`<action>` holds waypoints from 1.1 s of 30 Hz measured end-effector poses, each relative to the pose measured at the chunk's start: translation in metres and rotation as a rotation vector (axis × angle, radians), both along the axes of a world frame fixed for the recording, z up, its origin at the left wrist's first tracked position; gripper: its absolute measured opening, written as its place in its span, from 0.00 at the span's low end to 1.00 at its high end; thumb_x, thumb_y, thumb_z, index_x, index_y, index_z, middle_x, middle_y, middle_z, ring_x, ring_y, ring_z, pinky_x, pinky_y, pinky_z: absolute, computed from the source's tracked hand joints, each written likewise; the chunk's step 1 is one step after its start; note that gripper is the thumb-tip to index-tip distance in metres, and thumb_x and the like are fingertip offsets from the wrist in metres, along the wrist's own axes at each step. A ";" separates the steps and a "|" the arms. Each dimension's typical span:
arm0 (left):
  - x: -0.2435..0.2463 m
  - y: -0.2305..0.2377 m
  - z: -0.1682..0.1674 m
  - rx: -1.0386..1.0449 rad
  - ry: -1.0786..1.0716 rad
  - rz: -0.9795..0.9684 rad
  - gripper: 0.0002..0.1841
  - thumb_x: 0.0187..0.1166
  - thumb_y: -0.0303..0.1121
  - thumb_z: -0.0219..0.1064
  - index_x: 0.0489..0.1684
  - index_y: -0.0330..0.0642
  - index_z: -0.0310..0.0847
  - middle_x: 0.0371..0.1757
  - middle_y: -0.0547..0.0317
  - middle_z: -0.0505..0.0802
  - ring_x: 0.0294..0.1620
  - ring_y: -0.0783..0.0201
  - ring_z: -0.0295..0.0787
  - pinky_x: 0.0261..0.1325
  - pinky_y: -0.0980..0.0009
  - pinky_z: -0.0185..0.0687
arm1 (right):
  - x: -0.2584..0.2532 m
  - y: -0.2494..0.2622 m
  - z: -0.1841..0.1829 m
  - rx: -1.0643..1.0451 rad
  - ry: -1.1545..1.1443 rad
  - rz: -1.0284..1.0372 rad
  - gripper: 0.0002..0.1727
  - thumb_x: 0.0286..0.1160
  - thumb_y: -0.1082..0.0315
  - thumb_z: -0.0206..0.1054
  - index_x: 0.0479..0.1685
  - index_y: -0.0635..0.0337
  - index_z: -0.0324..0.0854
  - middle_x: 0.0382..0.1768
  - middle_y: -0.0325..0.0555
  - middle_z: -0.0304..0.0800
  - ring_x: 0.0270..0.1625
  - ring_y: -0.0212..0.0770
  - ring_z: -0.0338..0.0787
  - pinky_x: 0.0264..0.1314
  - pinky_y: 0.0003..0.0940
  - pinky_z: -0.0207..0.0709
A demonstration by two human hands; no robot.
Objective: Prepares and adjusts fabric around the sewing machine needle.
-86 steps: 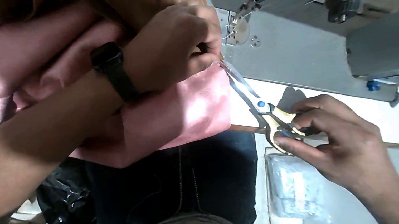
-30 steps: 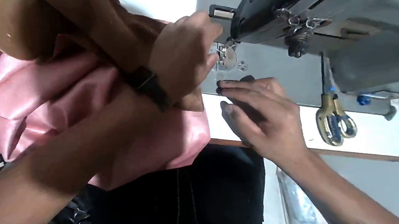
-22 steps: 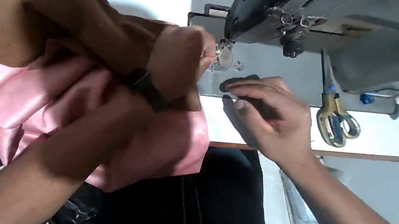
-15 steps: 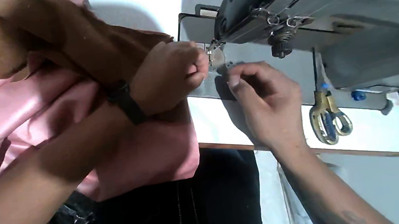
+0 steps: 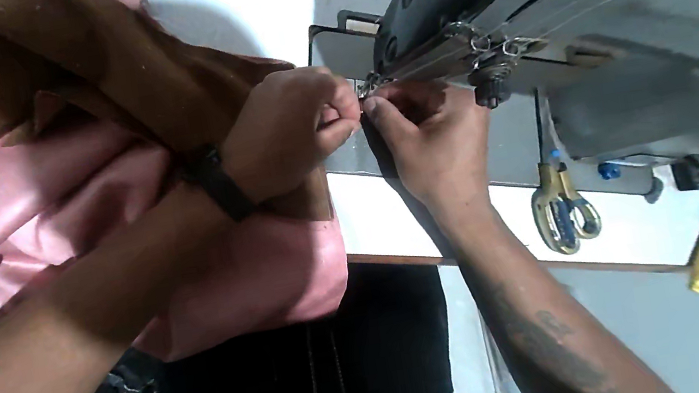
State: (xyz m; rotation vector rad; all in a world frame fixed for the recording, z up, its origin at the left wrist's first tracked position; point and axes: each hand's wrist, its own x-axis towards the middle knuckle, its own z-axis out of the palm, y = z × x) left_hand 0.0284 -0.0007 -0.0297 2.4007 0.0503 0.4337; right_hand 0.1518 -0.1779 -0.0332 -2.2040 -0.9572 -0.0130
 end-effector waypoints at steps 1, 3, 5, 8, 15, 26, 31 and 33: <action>0.000 0.001 0.000 -0.011 -0.013 0.000 0.07 0.80 0.42 0.70 0.43 0.54 0.91 0.40 0.71 0.90 0.36 0.75 0.83 0.44 0.72 0.84 | 0.001 -0.002 0.002 0.004 0.001 0.018 0.09 0.79 0.52 0.71 0.41 0.44 0.91 0.30 0.26 0.91 0.29 0.24 0.86 0.34 0.30 0.82; -0.001 0.002 -0.001 -0.006 -0.016 0.002 0.07 0.80 0.42 0.70 0.42 0.54 0.91 0.39 0.71 0.90 0.37 0.75 0.83 0.44 0.72 0.83 | 0.004 -0.005 0.004 -0.012 -0.013 0.070 0.10 0.80 0.54 0.70 0.39 0.48 0.89 0.25 0.30 0.84 0.24 0.27 0.80 0.27 0.31 0.76; -0.002 0.002 -0.001 0.009 0.003 0.005 0.07 0.80 0.42 0.69 0.43 0.54 0.91 0.40 0.70 0.90 0.37 0.74 0.83 0.45 0.71 0.83 | 0.004 -0.009 0.008 -0.109 -0.028 0.101 0.11 0.81 0.54 0.65 0.39 0.47 0.87 0.24 0.31 0.83 0.24 0.30 0.80 0.26 0.37 0.75; -0.001 0.000 0.001 0.011 0.018 0.013 0.06 0.80 0.42 0.69 0.42 0.55 0.91 0.40 0.70 0.90 0.36 0.74 0.83 0.44 0.71 0.82 | -0.002 -0.013 0.019 -0.287 -0.046 0.124 0.14 0.84 0.51 0.59 0.33 0.45 0.83 0.19 0.34 0.78 0.18 0.36 0.76 0.19 0.44 0.66; 0.001 0.001 -0.002 0.021 -0.019 -0.044 0.12 0.81 0.39 0.68 0.58 0.57 0.91 0.42 0.68 0.90 0.39 0.72 0.83 0.47 0.69 0.83 | 0.003 -0.016 0.020 -0.371 -0.237 0.368 0.15 0.81 0.56 0.58 0.23 0.46 0.76 0.25 0.36 0.79 0.24 0.38 0.78 0.22 0.43 0.65; 0.000 -0.015 -0.003 0.455 0.053 -0.089 0.22 0.88 0.41 0.51 0.75 0.67 0.84 0.49 0.57 0.86 0.53 0.55 0.82 0.50 0.55 0.73 | 0.026 -0.047 0.022 -0.362 -0.215 0.380 0.15 0.80 0.55 0.57 0.25 0.45 0.79 0.26 0.34 0.80 0.26 0.36 0.80 0.22 0.44 0.68; 0.000 -0.017 0.000 0.475 0.110 -0.062 0.23 0.88 0.42 0.49 0.78 0.72 0.81 0.48 0.59 0.84 0.51 0.56 0.81 0.50 0.56 0.72 | 0.056 -0.039 0.020 -0.368 -0.181 0.273 0.17 0.80 0.47 0.59 0.29 0.45 0.81 0.25 0.35 0.79 0.27 0.40 0.81 0.24 0.51 0.70; -0.002 -0.019 -0.001 0.475 0.110 -0.048 0.24 0.88 0.43 0.49 0.78 0.72 0.81 0.47 0.58 0.84 0.50 0.56 0.81 0.49 0.55 0.72 | 0.062 -0.032 0.021 -0.396 -0.191 0.238 0.19 0.78 0.44 0.59 0.28 0.45 0.82 0.24 0.37 0.81 0.28 0.42 0.83 0.27 0.53 0.71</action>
